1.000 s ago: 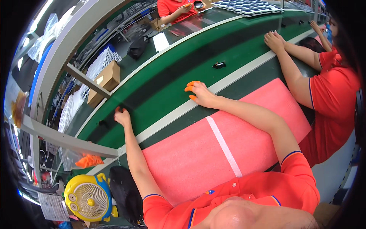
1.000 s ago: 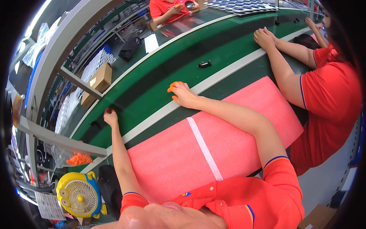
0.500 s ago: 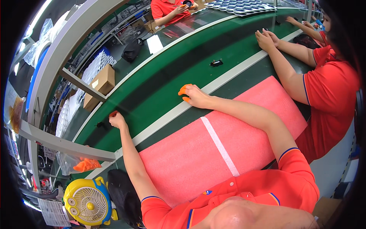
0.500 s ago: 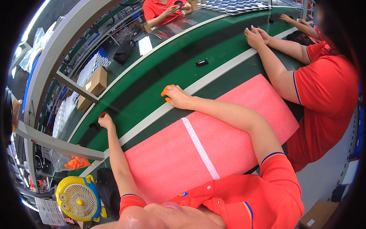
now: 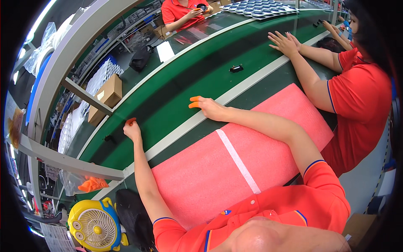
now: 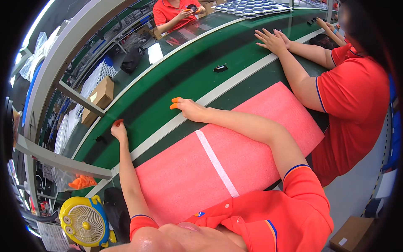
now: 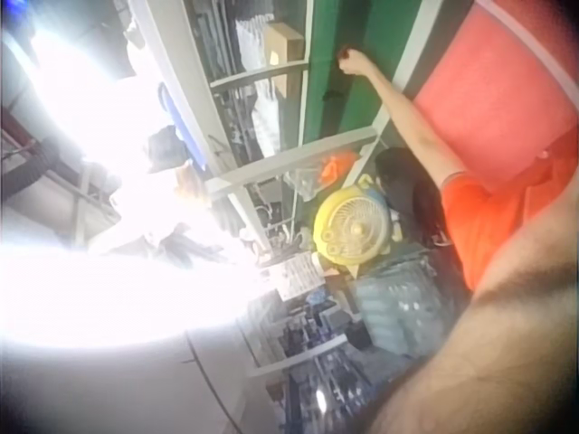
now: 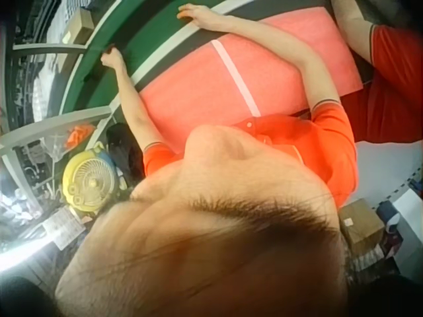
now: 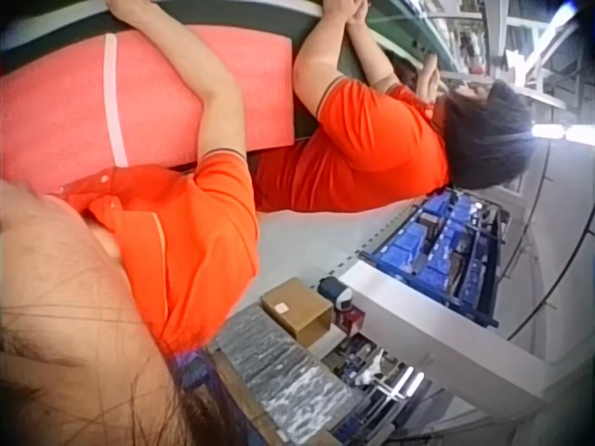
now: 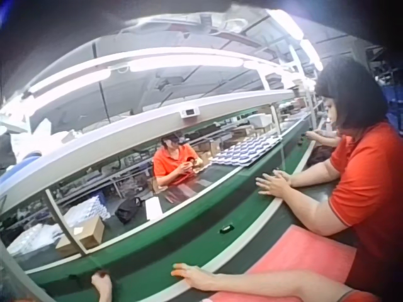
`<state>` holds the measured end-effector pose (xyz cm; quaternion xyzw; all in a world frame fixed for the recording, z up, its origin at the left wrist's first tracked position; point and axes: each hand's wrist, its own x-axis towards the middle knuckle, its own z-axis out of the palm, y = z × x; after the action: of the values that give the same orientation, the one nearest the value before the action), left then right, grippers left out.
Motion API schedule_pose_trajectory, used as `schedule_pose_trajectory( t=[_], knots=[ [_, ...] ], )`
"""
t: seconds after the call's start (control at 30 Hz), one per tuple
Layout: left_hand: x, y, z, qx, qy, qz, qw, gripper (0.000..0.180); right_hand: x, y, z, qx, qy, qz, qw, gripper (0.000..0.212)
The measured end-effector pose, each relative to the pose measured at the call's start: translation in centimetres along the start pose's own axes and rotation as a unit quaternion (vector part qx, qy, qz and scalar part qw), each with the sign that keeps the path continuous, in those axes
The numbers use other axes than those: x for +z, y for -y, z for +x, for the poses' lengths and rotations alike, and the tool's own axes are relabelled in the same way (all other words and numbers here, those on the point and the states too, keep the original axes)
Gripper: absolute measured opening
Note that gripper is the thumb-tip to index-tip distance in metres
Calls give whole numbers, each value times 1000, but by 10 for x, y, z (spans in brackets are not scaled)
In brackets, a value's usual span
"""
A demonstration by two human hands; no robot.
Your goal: Assembling small electronic components at a factory workstation production line.
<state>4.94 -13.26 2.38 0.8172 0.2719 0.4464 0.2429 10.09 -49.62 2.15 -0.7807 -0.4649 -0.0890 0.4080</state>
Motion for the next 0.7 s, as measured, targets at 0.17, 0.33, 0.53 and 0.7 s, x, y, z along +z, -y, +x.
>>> schedule_pose_trajectory(
  t=[0.17, 0.33, 0.53, 0.7],
  knots=[
    [0, 1, -1, 3, 11, -15, 1000, 16, -2, -1, 1, 27, -7, 0, 1000, 50],
    [-1, 5, -1, -3, -4, -40, 999, 17, -3, 2, 0, -4, -15, -28, 999, 47],
    [4, 13, 3, 43, -32, -51, 997, 16, 1, -5, -2, -21, 1, -27, 999, 41],
    [4, 17, 5, -21, 13, -89, 996, 16, 1, -7, 0, -11, 1, -17, 1000, 36]
  ],
)
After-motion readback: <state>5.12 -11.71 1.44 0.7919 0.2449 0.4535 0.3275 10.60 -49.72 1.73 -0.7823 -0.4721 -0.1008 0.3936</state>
